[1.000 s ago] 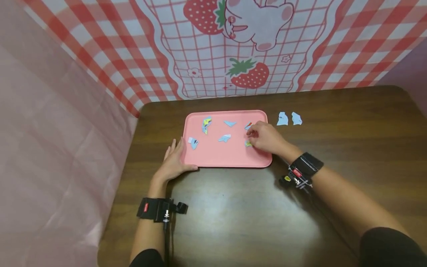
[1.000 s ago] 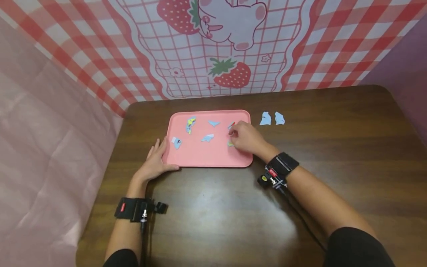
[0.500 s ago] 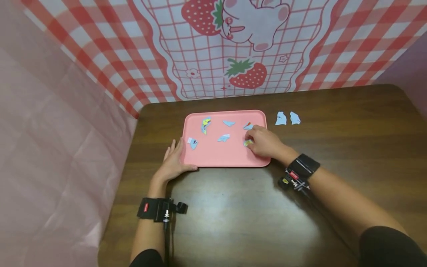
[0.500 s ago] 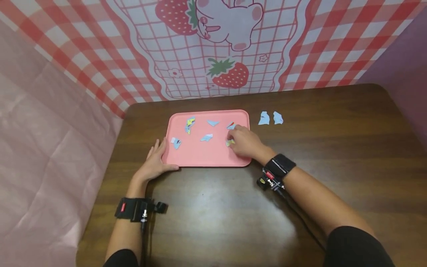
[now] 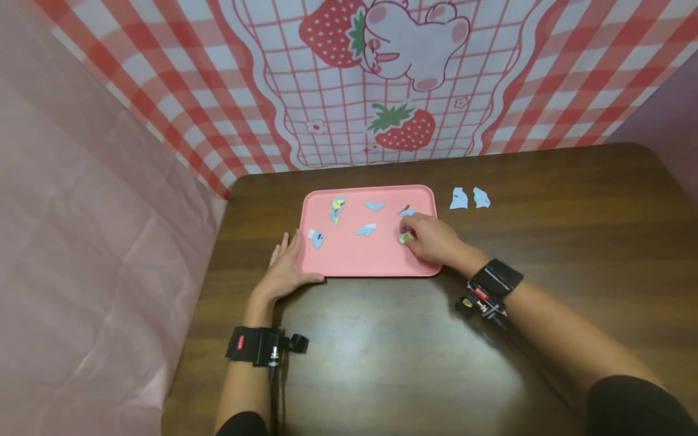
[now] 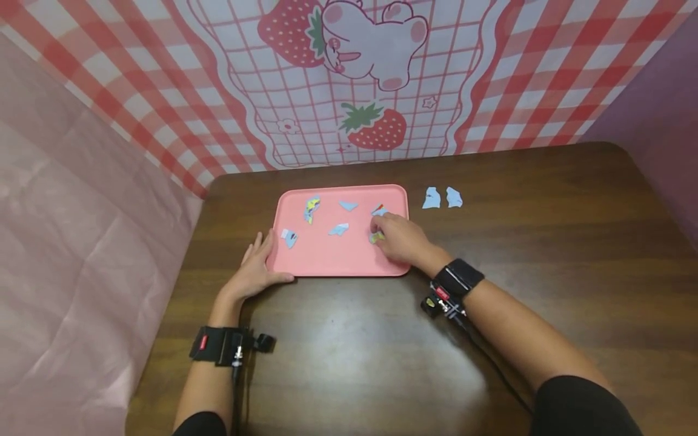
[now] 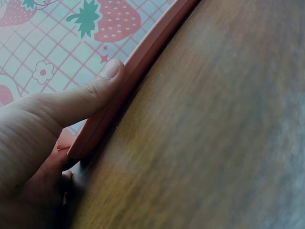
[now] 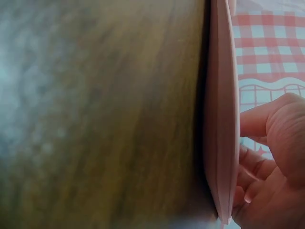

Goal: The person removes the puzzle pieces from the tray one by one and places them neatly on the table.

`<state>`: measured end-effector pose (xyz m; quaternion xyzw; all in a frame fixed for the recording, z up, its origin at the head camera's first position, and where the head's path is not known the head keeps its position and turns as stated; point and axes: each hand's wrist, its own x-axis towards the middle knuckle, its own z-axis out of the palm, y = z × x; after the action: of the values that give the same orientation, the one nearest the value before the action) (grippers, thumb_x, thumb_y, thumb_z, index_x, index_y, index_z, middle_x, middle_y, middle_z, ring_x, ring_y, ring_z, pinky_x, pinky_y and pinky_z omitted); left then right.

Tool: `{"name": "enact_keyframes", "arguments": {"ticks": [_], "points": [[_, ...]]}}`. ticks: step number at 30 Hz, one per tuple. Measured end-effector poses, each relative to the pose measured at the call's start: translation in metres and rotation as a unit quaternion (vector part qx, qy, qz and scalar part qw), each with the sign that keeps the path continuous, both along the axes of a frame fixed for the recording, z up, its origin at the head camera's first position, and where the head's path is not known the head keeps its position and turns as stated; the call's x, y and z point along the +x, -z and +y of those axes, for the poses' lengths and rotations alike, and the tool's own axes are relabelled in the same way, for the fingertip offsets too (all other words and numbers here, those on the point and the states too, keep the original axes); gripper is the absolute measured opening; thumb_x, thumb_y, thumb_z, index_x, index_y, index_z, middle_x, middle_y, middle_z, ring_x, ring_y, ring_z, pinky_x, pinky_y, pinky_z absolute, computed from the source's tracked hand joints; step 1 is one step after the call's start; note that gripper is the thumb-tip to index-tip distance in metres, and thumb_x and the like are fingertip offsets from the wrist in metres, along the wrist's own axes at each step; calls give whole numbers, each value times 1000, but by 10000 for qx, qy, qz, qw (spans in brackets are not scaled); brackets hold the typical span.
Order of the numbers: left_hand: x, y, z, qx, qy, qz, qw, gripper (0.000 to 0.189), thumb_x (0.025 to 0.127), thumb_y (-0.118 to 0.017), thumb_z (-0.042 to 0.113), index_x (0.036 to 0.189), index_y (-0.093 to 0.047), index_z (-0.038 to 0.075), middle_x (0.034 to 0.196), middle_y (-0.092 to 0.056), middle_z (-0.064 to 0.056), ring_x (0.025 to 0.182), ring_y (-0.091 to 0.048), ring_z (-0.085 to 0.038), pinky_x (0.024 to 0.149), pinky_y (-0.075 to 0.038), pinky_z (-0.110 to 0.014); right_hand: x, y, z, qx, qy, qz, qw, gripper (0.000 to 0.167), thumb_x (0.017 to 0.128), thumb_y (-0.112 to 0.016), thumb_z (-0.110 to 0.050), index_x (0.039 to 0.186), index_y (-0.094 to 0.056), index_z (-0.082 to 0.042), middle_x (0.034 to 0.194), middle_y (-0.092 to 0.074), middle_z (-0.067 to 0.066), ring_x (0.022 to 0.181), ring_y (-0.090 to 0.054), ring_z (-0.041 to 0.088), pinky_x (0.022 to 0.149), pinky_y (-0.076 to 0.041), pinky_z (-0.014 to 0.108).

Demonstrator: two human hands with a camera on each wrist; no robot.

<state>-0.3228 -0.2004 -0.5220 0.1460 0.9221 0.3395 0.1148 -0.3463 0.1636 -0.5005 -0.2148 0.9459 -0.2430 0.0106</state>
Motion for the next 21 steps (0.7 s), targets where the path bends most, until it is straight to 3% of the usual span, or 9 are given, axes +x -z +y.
{"name": "enact_keyframes", "arguments": {"ticks": [8,12,21], "points": [[1,0,0,-21,-49,-41,10000,129,75,-87,47,161,-2,4,168,-5,-11,154,11,-28,121,6,-48,2,0,2,-278,21,-24,9996,10,90,-72,-8,99,-68,-9,85,-62,5,79,-56,24,73,-47,42],[3,0,0,-12,-33,-61,10000,128,76,-86,48,161,-1,4,168,-4,-10,153,12,-28,121,6,-48,2,1,4,-732,95,-8,9973,7,91,-70,-5,97,-71,-8,86,-65,6,80,-57,24,74,-46,41],[3,-2,2,-43,-18,-16,10000,129,75,-86,51,161,-3,4,168,-4,-12,154,11,-29,121,6,-49,-1,-4,21,-2075,770,-95,9752,10,89,-72,-1,98,-74,-2,90,-72,12,77,-65,23,71,-49,35]]}}
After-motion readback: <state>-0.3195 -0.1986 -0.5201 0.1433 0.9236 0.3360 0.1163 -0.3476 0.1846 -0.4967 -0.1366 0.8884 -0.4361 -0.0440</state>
